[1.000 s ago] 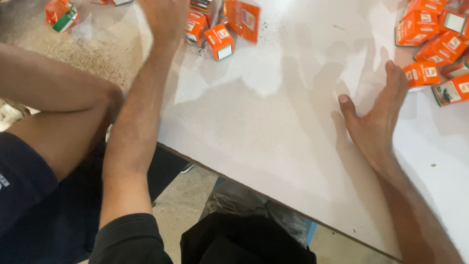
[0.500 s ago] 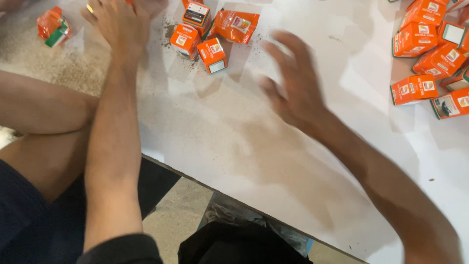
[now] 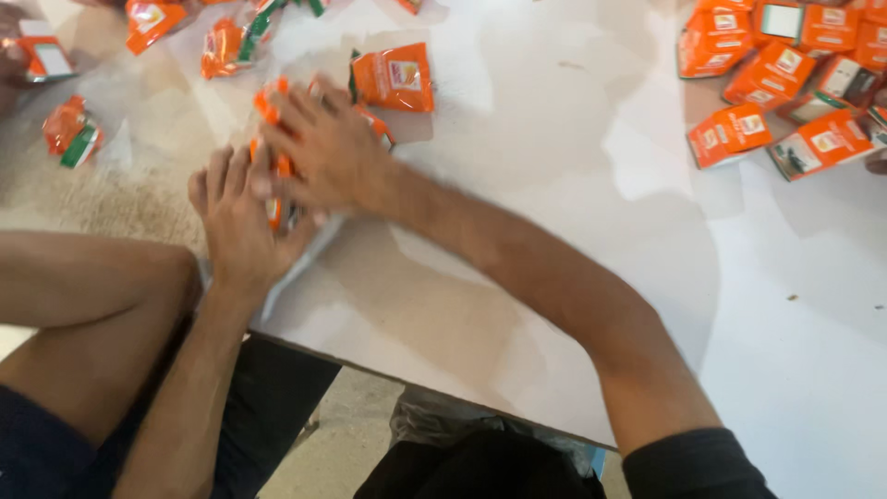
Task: The person sits at a table covered with small orange cartons and plastic-wrapped items. They pick up a wrapped item, place it into an open carton, fold the carton flaps closed, and set the finished box aside, repeating this packing cycle with other boxes.
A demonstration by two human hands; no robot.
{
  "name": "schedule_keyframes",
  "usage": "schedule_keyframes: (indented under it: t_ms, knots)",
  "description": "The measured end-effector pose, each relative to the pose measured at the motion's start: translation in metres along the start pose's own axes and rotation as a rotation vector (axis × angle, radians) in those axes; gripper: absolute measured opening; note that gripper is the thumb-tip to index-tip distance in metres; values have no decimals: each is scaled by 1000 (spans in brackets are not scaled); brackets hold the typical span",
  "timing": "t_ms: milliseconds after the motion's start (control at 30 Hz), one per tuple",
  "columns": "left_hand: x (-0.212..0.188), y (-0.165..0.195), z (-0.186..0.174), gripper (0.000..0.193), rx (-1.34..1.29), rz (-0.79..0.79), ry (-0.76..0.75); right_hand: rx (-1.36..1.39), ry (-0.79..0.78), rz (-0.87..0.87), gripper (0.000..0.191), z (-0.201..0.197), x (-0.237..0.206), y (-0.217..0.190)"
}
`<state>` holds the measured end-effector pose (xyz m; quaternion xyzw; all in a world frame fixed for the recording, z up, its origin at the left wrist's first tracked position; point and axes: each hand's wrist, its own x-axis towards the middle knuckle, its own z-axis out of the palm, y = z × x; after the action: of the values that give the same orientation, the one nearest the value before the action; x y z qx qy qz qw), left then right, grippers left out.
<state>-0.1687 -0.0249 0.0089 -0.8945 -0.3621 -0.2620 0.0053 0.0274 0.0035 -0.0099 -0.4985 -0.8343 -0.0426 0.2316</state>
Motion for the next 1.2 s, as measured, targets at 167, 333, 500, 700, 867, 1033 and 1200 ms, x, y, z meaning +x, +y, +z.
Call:
schedule_keyframes:
  t_ms: [167, 333, 500, 700, 867, 1033, 1200]
  knots:
    - [-12, 59, -7, 105, -26, 77, -114, -12, 182, 18, 88, -31, -88, -21]
    - [21, 117, 33, 109, -192, 192, -149, -146, 128, 26, 74, -84, -157, 22]
    - [74, 130, 84, 93, -485, 430, -77, -278, 87, 420, 73, -148, -221, 92]
    - [79, 62, 50, 64, -23, -68, 189, -207, 84, 316, 78, -169, -252, 86]
    - [43, 86, 81, 57, -423, 24, -45, -158, 55, 68, 71, -116, -215, 53]
    - [107, 169, 167, 71, -616, 163, 46, -481, 64, 285, 54, -116, -233, 89]
    - [207, 267, 240, 68, -642, 170, 159, -525, 97, 460, 60, -165, -291, 154]
